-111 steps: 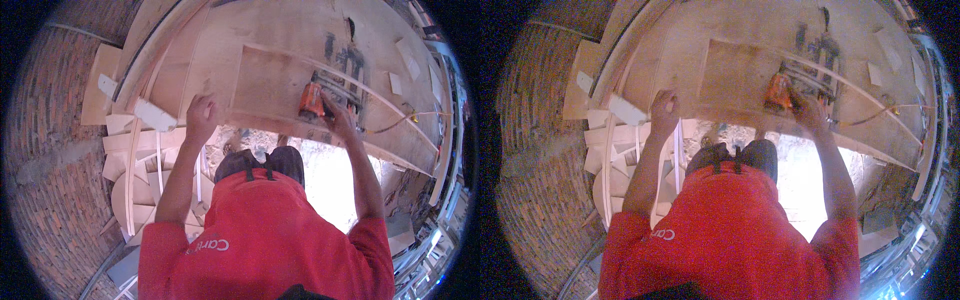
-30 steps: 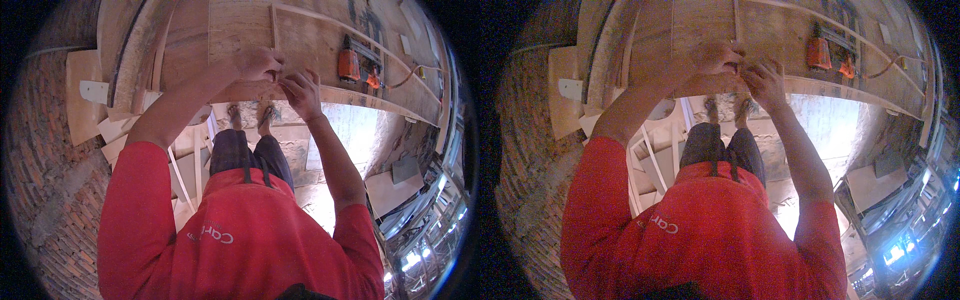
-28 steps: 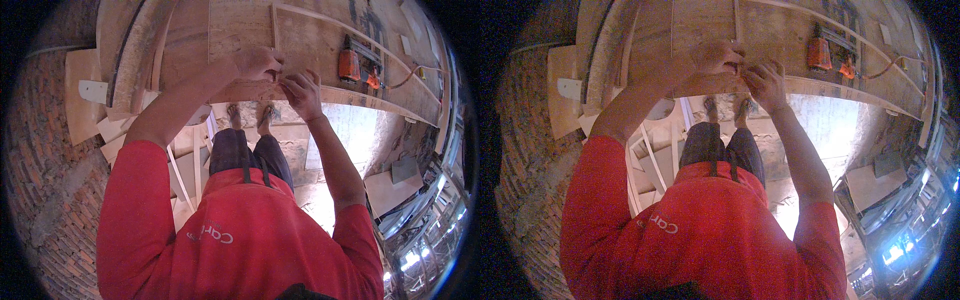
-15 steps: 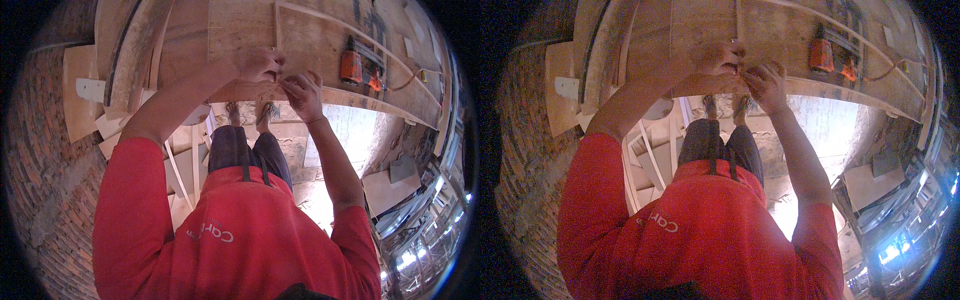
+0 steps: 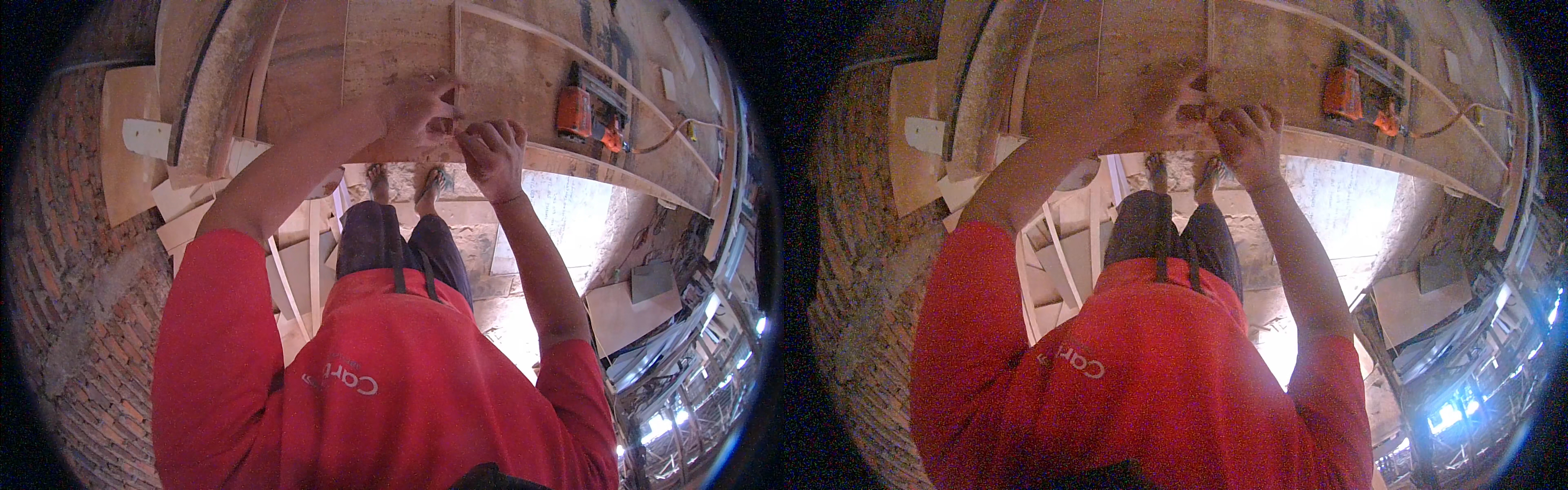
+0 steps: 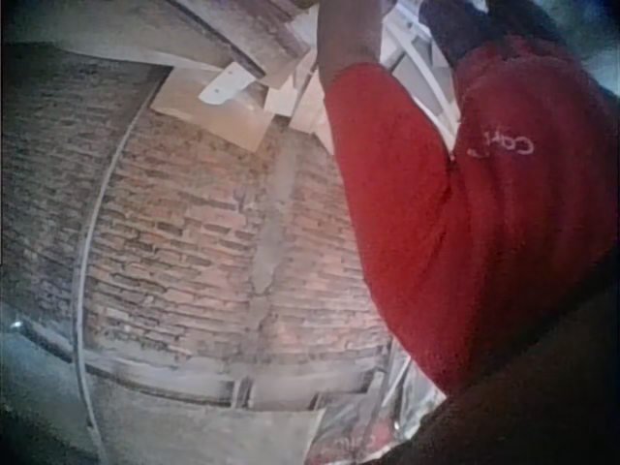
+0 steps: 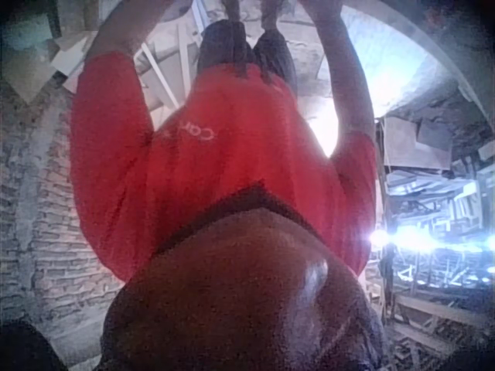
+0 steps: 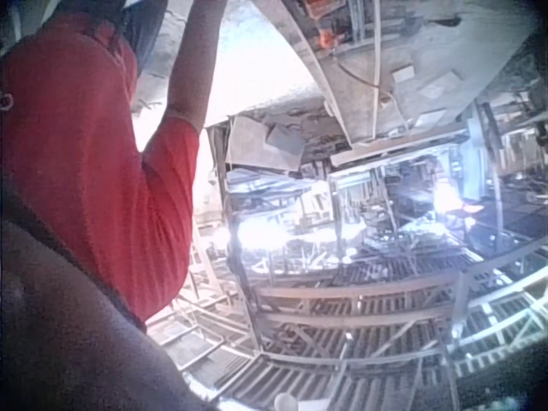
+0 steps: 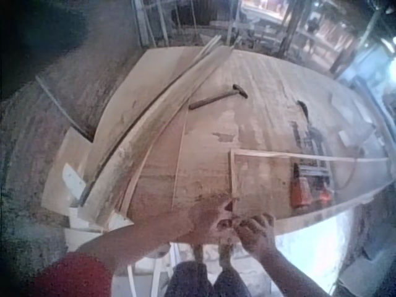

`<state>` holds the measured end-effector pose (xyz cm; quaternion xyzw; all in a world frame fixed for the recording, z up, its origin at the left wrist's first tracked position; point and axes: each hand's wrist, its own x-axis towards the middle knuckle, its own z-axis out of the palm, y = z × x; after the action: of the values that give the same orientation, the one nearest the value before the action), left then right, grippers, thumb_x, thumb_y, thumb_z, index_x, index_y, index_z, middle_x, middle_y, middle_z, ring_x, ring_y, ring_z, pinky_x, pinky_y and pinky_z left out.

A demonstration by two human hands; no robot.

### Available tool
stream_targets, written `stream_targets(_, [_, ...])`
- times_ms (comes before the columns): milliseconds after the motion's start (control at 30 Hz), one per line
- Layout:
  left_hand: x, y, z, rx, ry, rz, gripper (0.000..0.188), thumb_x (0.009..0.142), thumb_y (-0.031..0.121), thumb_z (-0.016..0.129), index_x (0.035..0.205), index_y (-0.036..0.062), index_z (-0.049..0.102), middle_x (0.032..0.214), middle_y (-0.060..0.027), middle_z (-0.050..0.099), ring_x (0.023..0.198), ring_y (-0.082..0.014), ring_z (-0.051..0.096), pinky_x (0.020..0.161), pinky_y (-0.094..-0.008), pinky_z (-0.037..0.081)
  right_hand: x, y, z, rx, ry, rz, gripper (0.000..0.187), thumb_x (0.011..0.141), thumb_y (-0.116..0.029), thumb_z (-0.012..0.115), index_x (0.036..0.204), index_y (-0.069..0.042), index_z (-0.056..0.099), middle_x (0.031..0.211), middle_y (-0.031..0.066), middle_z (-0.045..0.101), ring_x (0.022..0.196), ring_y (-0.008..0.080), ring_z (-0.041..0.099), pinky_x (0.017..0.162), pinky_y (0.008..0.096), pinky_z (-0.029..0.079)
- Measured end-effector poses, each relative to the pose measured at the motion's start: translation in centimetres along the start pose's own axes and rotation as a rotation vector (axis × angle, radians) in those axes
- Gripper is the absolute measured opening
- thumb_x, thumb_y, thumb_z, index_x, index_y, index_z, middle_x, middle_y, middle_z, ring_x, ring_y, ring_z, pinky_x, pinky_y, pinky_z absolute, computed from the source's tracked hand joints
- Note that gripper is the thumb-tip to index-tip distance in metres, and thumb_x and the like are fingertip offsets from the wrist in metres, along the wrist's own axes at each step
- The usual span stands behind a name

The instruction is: The person assembles a rectangular wooden frame on a workbench using a pneumatic nail gun. They position thin wooden strips, secure them with nails, and then place a white panel into the completed frame.

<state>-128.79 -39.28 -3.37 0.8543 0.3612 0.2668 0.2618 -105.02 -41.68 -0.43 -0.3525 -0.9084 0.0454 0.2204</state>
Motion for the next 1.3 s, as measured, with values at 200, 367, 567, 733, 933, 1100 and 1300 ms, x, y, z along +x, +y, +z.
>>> stream_targets(200, [-1.2, 1.0, 0.4, 0.186, 0.131, -0.075, 0.043, 0.073, 0.043, 0.086, 0.113, 0.031, 0.079, 0.154, -0.0068, 0.045, 0.141, -0.0302, 0.048, 0.11, -0.0554, 0.042, -0.2, -0.1, 0.1, -0.005, 0.014, -0.013, 0.02, 0.075, -0.012, 0.08, 0.094, -0.018, 0.075, 0.097, -0.0029, 0.07, 0.095, 0.0226, 0.064, 0.095, 0.0446, 0.042])
stream_targets(367, [-1.2, -0.2, 1.5, 0.192, 0.162, -0.005, 0.046, 0.072, 0.044, 0.087, 0.116, 0.0335, 0.078, 0.157, -0.0049, 0.043, 0.15, -0.0284, 0.038, 0.117, -0.0546, 0.035, 0.1, -0.4, -0.4, -0.016, 0.009, -0.01, 0.023, 0.075, -0.012, 0.081, 0.095, -0.019, 0.075, 0.097, -0.0029, 0.071, 0.095, 0.0226, 0.064, 0.095, 0.0447, 0.042])
stream_targets(567, [-1.3, 0.2, 1.7, 0.235, 0.15, -0.017, 0.049, 0.072, 0.044, 0.087, 0.119, 0.0336, 0.077, 0.159, -0.0047, 0.042, 0.151, -0.0281, 0.036, 0.12, -0.0552, 0.032, 0.4, -0.2, -1.1, 0.023, -0.004, 0.037, 0.026, 0.077, -0.013, 0.081, 0.101, -0.021, 0.075, 0.098, -0.0028, 0.071, 0.098, 0.0226, 0.065, 0.1, 0.0464, 0.04])
stream_targets(733, [-1.5, -0.2, 1.4, 0.178, 0.174, 0.02, 0.049, 0.073, 0.044, 0.087, 0.119, 0.0329, 0.077, 0.158, -0.0057, 0.042, 0.149, -0.0314, 0.038, 0.119, -0.0568, 0.034, -0.6, 0.4, -1.1, -0.07, -0.072, -0.065, 0.036, 0.075, -0.014, 0.079, 0.11, -0.024, 0.077, 0.106, -0.0034, 0.07, 0.105, 0.0217, 0.064, 0.104, 0.0486, 0.038])
stream_targets(933, [-1.2, -0.2, 1.6, 0.13, 0.159, -0.01, 0.048, 0.074, 0.043, 0.086, 0.12, 0.031, 0.078, 0.158, -0.0073, 0.043, 0.148, -0.0366, 0.039, 0.118, -0.0581, 0.036, -0.7, 0.3, -0.8, -0.07, -0.036, -0.058, 0.039, 0.075, -0.015, 0.077, 0.113, -0.025, 0.077, 0.108, -0.0027, 0.069, 0.107, 0.0215, 0.063, 0.103, 0.0492, 0.039])
stream_targets(1100, [-1.0, -0.1, 1.4, 0.179, 0.2, 0.03, 0.049, 0.074, 0.04, 0.086, 0.121, 0.0306, 0.077, 0.16, -0.0078, 0.042, 0.149, -0.0352, 0.039, 0.119, -0.0589, 0.035, -1.1, 2.2, -2.6, -0.036, -0.044, 0.029, 0.033, 0.079, -0.008, 0.076, 0.109, -0.02, 0.077, 0.107, 0.0007, 0.071, 0.104, 0.0251, 0.066, 0.097, 0.0464, 0.045])
stream_targets(1300, [-0.7, 1.0, 1.0, 0.166, 0.134, -0.035, 0.05, 0.074, 0.037, 0.086, 0.123, 0.0283, 0.076, 0.159, -0.0079, 0.042, 0.153, -0.0289, 0.035, 0.122, -0.0589, 0.031, -6.5, 20.8, -10.5, -0.04, 0.084, 0.429, 0.035, 0.079, -0.015, 0.079, 0.113, -0.011, 0.072, 0.111, 0.014, 0.07, 0.1, 0.0389, 0.065, 0.088, 0.0458, 0.054])
